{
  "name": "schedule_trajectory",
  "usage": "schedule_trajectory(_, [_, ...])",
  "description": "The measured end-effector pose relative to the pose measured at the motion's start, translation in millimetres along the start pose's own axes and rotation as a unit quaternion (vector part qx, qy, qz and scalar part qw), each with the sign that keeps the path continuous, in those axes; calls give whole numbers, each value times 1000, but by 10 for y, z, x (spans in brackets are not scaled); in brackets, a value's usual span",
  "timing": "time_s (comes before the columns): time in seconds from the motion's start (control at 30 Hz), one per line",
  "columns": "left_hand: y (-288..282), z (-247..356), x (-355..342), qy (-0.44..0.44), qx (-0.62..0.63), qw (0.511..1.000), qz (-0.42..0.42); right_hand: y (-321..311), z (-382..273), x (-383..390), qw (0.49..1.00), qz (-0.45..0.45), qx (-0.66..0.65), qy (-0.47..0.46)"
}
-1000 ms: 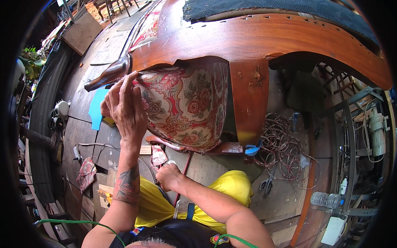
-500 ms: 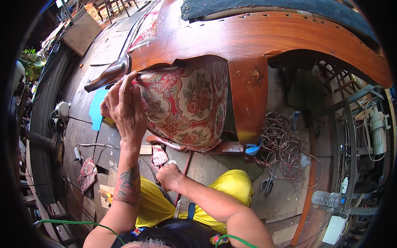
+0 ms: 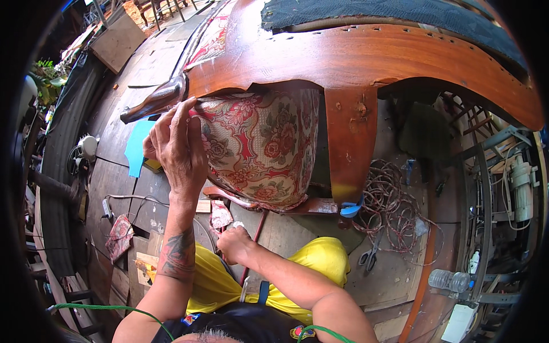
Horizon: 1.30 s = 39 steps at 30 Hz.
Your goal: Applying adhesive and securing fabric trim to a wooden chair frame using a hot glue gun.
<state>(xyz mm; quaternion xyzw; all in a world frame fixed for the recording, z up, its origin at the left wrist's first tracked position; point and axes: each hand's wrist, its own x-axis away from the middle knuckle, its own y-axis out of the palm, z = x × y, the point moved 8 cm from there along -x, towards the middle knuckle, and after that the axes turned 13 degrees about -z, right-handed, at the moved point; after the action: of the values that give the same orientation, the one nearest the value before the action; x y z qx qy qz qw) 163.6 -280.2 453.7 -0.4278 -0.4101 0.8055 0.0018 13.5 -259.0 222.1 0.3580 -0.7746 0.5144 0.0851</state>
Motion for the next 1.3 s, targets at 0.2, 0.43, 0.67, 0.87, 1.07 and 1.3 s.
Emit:
schedule_trajectory(0.2, [-14, 9, -12, -2, 11, 1000, -3, 23, 6, 6, 1000, 5, 7, -3])
schedule_trajectory(0.43, [-10, 1, 0, 0, 20, 1000, -11, 32, -13, 4, 1000, 18, 19, -9])
schedule_trajectory(0.67, [-10, 16, 1, -1, 14, 1000, -19, 84, 2, -19, 1000, 12, 24, -9])
schedule_trajectory(0.87, [-30, -2, 6, 1, 19, 1000, -13, 74, -20, -21, 999, 22, 31, -11])
schedule_trajectory(1.07, [-9, -15, 0, 6, 12, 1000, -16, -27, -46, -19, 1000, -15, -6, 1])
schedule_trajectory(1.3, [-123, 57, -70, 20, -13, 999, -26, -547, -397, 900, 987, 131, -85, -34])
